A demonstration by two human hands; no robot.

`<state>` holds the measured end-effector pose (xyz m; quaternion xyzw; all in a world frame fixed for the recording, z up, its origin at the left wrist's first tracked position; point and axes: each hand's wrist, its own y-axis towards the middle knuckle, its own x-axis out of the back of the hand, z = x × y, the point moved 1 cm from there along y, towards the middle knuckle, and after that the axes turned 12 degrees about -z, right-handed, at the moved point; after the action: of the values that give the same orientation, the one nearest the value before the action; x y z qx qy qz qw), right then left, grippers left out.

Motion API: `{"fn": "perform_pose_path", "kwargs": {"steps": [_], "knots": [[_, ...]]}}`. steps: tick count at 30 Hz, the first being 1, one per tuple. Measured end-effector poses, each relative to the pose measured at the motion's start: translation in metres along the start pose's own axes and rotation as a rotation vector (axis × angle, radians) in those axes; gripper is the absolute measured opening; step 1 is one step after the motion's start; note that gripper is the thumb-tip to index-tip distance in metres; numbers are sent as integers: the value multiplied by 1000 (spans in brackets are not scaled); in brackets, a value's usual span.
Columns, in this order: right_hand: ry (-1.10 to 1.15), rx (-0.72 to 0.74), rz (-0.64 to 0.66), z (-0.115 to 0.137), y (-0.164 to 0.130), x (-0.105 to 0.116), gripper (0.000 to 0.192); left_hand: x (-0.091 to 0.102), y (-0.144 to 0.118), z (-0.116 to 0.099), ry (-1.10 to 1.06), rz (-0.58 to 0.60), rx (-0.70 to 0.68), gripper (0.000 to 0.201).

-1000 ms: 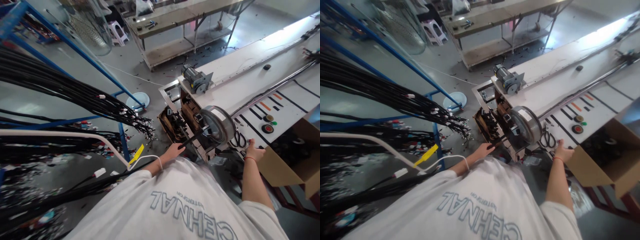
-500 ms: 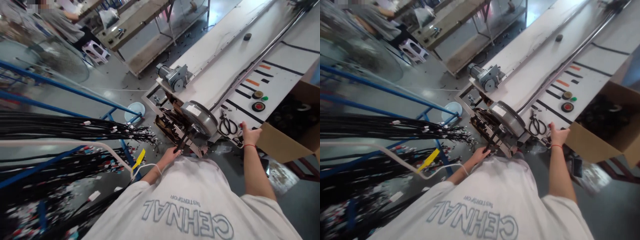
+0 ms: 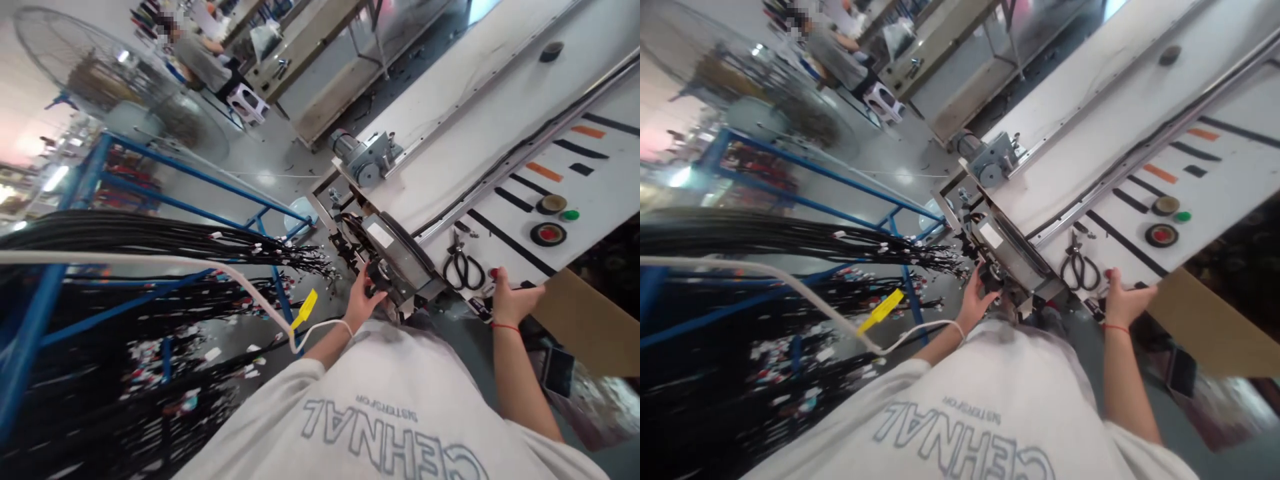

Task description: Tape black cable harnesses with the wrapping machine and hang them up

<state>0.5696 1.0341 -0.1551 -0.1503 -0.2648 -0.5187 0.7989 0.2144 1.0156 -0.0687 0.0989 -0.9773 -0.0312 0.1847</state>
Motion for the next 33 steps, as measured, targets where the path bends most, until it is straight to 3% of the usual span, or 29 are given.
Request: {"fn": "perform_pose_path", "kwargs": {"steps": [6,10,13,15,18,20,23,29,33], "knots": [[-63,16,-79,0,1,-4,79,-17,4,-6,-118,-21,55,72],[-66,52,-81,2,1,-4,72,-8,5,-2,-104,6,11,78],[-75,30,-71,5,1,-2,70,3,6,13,48,-78,-38,88],[-74,13,-66,8,1,0,71,7,7,28,159,-39,9,73],[-56,11,-68,11,0,1,73,5,8,49,256,203,109,28],[-42,15,-70,12,0,1,74,5,9,59,305,261,119,19],[-55,13,-62,11,0,0,76,17,9,75,426,198,116,18],[-90,19,-41,5,3,-2,82,62,-9,111,688,64,276,17],[-82,48,-4,1,4,-4,87,82,-19,105,732,-23,278,18]]}}
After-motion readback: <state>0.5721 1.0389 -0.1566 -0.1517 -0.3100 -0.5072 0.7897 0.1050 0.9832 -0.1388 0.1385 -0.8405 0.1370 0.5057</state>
